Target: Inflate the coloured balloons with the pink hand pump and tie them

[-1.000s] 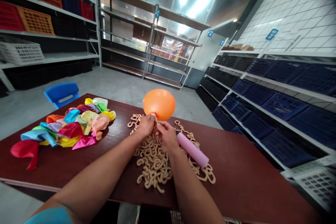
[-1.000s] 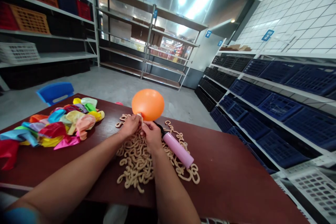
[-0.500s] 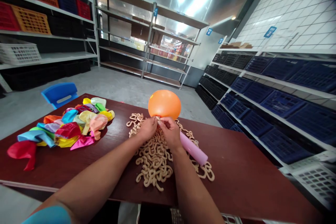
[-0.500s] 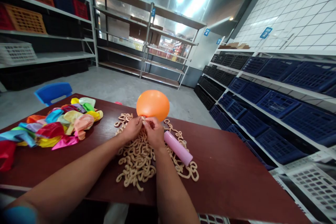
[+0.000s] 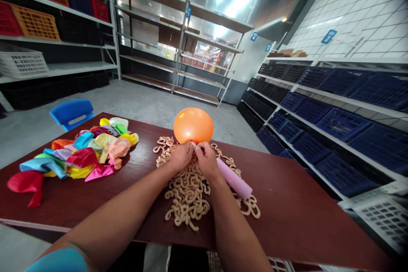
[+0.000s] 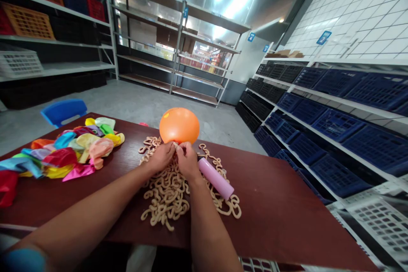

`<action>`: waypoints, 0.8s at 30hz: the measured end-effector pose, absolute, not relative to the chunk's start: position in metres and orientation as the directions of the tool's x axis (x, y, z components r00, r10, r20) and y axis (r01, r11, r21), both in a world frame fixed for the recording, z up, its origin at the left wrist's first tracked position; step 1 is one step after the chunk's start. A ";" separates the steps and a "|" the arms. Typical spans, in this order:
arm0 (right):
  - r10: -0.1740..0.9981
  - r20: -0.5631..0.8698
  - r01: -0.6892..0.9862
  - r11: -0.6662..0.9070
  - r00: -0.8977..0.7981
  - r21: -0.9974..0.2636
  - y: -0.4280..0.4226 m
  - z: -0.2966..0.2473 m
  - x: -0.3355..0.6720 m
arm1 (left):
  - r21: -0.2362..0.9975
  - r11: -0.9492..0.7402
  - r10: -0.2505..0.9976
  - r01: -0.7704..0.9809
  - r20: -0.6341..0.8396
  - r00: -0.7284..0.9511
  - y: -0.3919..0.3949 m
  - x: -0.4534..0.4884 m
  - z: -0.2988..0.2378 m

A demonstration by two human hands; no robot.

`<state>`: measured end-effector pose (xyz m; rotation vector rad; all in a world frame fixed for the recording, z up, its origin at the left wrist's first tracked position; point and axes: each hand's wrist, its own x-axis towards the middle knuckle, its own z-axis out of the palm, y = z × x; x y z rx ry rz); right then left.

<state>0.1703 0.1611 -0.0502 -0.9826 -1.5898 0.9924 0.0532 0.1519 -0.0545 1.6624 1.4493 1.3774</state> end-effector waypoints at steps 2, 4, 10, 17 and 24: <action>0.924 0.357 0.170 0.376 -0.135 -0.911 0.162 -0.053 0.169 | 0.878 -0.293 0.933 0.378 0.349 -0.089 0.152 0.055 -0.054; 0.920 0.382 0.205 0.393 -0.091 -0.897 0.162 -0.054 0.169 | 0.883 -0.310 0.932 0.352 0.356 -0.072 0.151 0.057 -0.054; 0.887 0.461 0.316 0.430 0.024 -0.845 0.160 -0.053 0.169 | 0.903 -0.345 0.935 0.254 0.354 0.013 0.151 0.058 -0.055; 0.849 0.522 0.312 0.518 -0.079 -0.796 0.157 -0.046 0.172 | 0.915 -0.332 0.940 0.228 0.340 0.003 0.157 0.055 -0.062; 0.924 0.373 0.039 0.377 -0.087 -0.925 0.161 -0.044 0.175 | 0.911 -0.288 0.954 0.296 0.301 0.000 0.158 0.054 -0.062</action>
